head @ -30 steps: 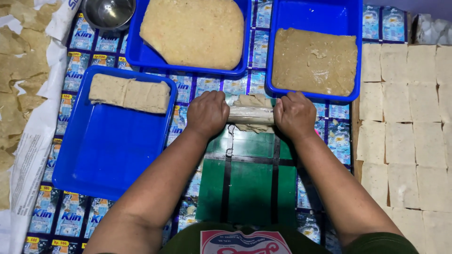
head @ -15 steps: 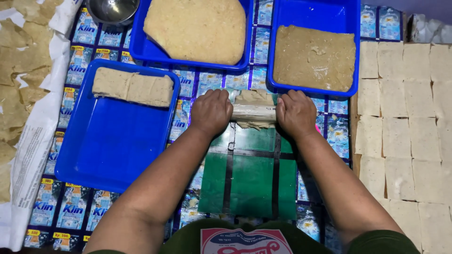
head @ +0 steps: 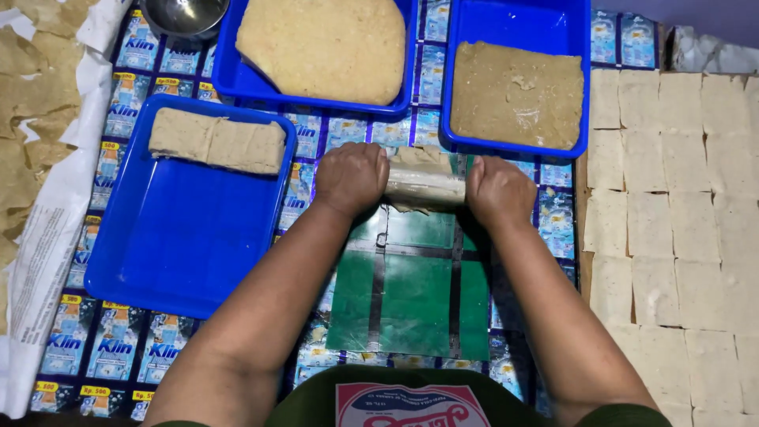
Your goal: Flattening dough with a rolling pin, cutting it into square pieces, and arranging them on a bamboo tray.
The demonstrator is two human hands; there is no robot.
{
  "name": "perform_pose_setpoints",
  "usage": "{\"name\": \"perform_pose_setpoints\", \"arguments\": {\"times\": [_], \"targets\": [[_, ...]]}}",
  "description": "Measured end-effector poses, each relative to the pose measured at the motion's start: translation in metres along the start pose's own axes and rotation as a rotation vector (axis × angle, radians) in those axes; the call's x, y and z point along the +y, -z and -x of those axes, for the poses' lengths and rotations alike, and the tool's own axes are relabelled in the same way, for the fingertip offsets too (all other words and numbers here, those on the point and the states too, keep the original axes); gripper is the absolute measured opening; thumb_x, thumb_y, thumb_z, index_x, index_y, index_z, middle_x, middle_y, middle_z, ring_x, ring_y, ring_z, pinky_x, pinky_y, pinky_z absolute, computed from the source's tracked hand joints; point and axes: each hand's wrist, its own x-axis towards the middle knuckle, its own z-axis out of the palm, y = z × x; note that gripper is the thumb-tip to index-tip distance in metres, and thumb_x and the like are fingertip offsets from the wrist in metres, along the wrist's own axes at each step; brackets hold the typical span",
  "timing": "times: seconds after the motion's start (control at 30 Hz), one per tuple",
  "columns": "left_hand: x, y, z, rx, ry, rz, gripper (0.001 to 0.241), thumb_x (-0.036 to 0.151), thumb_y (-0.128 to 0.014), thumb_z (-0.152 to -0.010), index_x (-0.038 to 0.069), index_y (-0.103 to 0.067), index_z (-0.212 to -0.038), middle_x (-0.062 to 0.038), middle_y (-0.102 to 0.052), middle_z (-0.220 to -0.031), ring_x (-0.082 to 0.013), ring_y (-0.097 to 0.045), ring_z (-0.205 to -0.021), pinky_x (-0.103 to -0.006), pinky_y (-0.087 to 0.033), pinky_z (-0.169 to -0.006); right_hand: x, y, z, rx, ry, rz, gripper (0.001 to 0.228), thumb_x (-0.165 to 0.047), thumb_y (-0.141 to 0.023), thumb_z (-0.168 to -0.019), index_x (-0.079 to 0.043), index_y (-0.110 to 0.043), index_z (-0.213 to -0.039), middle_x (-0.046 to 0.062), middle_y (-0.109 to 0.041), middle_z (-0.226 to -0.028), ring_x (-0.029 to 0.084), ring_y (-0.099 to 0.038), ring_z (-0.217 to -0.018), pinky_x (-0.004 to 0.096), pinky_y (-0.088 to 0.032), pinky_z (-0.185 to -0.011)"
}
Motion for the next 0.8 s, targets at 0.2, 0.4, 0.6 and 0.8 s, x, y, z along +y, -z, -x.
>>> {"name": "perform_pose_setpoints", "arguments": {"times": [0.2,0.4,0.6,0.8], "targets": [[0.018,-0.009,-0.002,0.08,-0.057,-0.053,0.033,0.035,-0.044,-0.1,0.019,-0.061,-0.077,-0.002,-0.062,-0.065,-0.0254,-0.069,-0.069,-0.0385,-0.054,-0.062,0.022,-0.034,0.012,0.234,0.089,0.075,0.039,-0.032,-0.047,-0.108,-0.018,-0.059,-0.073,0.005,-0.055,-0.061,0.031,-0.067,-0.067,0.043,-0.052,-0.057],[0.013,-0.008,-0.001,-0.037,0.036,-0.052,0.038,0.038,-0.042,-0.1,0.016,-0.068,-0.083,-0.007,-0.065,-0.067,-0.0319,-0.071,-0.07,-0.0451,-0.055,-0.064,0.024,-0.02,-0.006,-0.012,0.006,0.0,0.045,-0.042,-0.041,-0.105,-0.016,-0.065,-0.076,0.01,-0.064,-0.066,0.037,-0.071,-0.077,0.051,-0.055,-0.066],[-0.002,-0.015,0.009,0.03,-0.017,-0.024,0.029,0.037,-0.045,-0.098,0.018,-0.061,-0.083,-0.003,-0.061,-0.072,-0.0272,-0.069,-0.075,-0.041,-0.055,-0.063,0.009,-0.029,-0.01,0.242,0.277,0.004,0.03,-0.037,-0.049,-0.1,-0.021,-0.056,-0.076,0.002,-0.055,-0.072,0.026,-0.067,-0.08,0.039,-0.054,-0.062],[0.0,-0.01,0.02,0.115,-0.081,-0.085,0.022,0.036,-0.046,-0.096,0.021,-0.056,-0.082,-0.001,-0.055,-0.072,-0.0237,-0.066,-0.076,-0.0373,-0.052,-0.065,0.007,-0.03,0.0,0.282,0.296,0.014,0.027,-0.035,-0.048,-0.1,-0.021,-0.059,-0.079,0.0,-0.054,-0.073,0.024,-0.066,-0.079,0.037,-0.053,-0.062]]}}
